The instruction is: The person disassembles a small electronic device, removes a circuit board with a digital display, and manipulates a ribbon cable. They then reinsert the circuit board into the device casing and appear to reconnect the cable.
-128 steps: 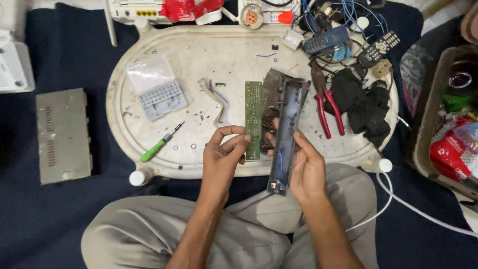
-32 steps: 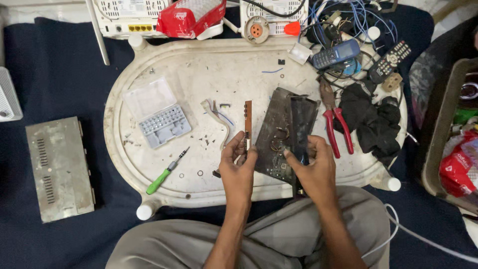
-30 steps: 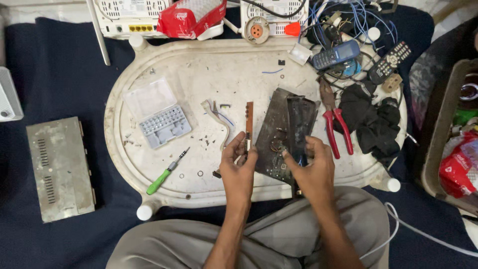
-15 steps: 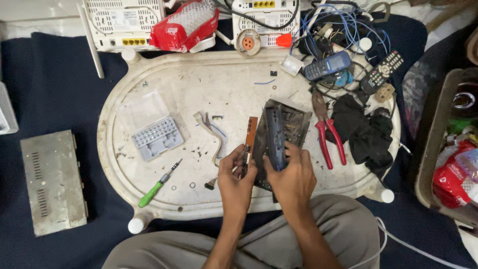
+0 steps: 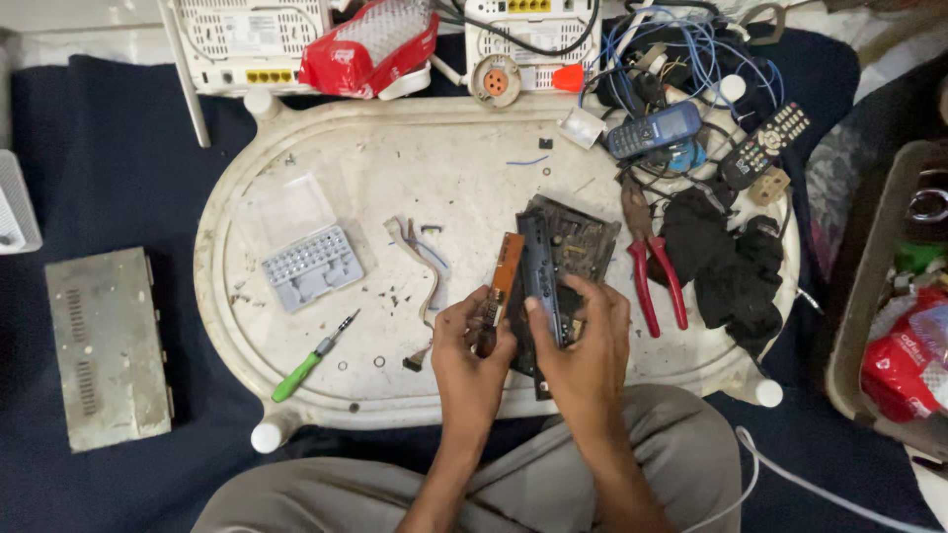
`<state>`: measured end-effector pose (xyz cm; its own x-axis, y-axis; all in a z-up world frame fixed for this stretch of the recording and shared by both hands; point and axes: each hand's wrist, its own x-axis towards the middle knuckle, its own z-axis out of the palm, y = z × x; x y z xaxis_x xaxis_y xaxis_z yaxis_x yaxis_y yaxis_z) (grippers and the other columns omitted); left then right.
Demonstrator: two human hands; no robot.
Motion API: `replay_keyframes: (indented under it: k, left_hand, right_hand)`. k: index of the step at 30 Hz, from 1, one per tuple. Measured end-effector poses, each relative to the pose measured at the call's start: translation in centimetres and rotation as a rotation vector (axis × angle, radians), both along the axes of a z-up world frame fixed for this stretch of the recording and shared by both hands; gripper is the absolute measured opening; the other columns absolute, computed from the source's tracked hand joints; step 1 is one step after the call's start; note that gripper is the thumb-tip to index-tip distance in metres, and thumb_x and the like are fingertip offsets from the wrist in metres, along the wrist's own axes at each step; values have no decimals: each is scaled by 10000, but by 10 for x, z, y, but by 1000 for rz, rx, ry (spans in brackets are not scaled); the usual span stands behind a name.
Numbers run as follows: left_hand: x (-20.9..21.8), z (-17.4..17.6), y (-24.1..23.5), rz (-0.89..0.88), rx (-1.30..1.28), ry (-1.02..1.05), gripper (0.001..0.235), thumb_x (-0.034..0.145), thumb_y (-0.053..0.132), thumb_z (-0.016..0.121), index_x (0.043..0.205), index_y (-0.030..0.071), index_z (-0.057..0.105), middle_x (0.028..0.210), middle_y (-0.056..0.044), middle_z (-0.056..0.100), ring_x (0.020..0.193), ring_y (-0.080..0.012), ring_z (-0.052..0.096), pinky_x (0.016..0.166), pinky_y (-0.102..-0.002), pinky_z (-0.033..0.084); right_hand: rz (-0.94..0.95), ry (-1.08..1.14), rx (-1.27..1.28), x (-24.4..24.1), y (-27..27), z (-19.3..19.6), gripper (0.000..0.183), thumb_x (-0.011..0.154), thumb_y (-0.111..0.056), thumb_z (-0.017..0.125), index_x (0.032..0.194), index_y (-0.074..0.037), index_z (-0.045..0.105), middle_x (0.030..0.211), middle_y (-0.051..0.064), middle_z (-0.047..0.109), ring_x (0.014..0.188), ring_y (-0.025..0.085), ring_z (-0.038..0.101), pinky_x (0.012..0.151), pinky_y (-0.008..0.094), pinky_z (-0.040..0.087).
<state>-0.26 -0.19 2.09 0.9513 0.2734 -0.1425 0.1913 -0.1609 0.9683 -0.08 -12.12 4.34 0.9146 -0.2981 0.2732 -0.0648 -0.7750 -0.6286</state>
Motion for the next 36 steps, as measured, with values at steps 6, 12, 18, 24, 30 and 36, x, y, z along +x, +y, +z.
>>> replay_keyframes:
  k: [6, 12, 18, 24, 30, 36]
  left_hand:
    - [-11, 22, 0, -146, 65, -156, 489, 821, 35, 781, 1298, 52, 673, 1148, -120, 610, 893, -180, 660, 773, -297, 571]
    - [-5, 22, 30, -229, -40, -101, 385, 922, 79, 687, 1306, 71, 671, 1166, -111, 683, 924, -222, 694, 716, -324, 557]
    - [4, -9, 52, 56, 759, -200, 443, 851, 151, 739, 1228, -63, 650, 1093, -237, 661, 979, -426, 631, 848, -485, 514]
    - [11, -24, 51, 77, 730, -36, 215, 876, 101, 702, 1081, 41, 726, 960, -182, 717, 873, -378, 672, 792, -471, 538]
    - [5, -10, 55, -72, -114, 126, 231, 928, 80, 657, 1141, 22, 725, 813, -87, 677, 692, -190, 622, 632, -333, 520]
    - [-10, 4, 54, -355, -547, 56, 199, 952, 15, 642, 1144, -4, 691, 957, 17, 692, 881, -60, 600, 783, -216, 500]
  right_hand:
    - [219, 410, 977, -10, -9, -37, 424, 1091, -245, 584, 1415, 19, 653, 958, 44, 651, 814, 51, 575, 685, 204, 477]
    - [113, 346, 1177, -8, -17, -27, 385, 1041, -231, 575, 1292, 48, 659, 1051, 78, 751, 869, 116, 707, 736, 271, 596]
    - [111, 425, 1251, -9, -5, -10, 420, 1032, -281, 555, 1321, 10, 646, 1132, 115, 727, 982, 154, 717, 838, 318, 597]
    - [175, 487, 1314, -5, -7, -5, 460, 1010, -306, 551, 1315, 29, 635, 1250, 77, 715, 1026, 173, 696, 809, 347, 597]
    - [279, 458, 1484, -5, -10, -2, 491, 1056, -305, 527, 1395, 47, 572, 1255, 144, 683, 1084, 240, 693, 839, 353, 580]
    - [394, 452, 1677, -9, -16, 13, 559, 1023, -407, 526, 1411, -5, 549, 1484, 177, 578, 1324, 287, 555, 825, 325, 547]
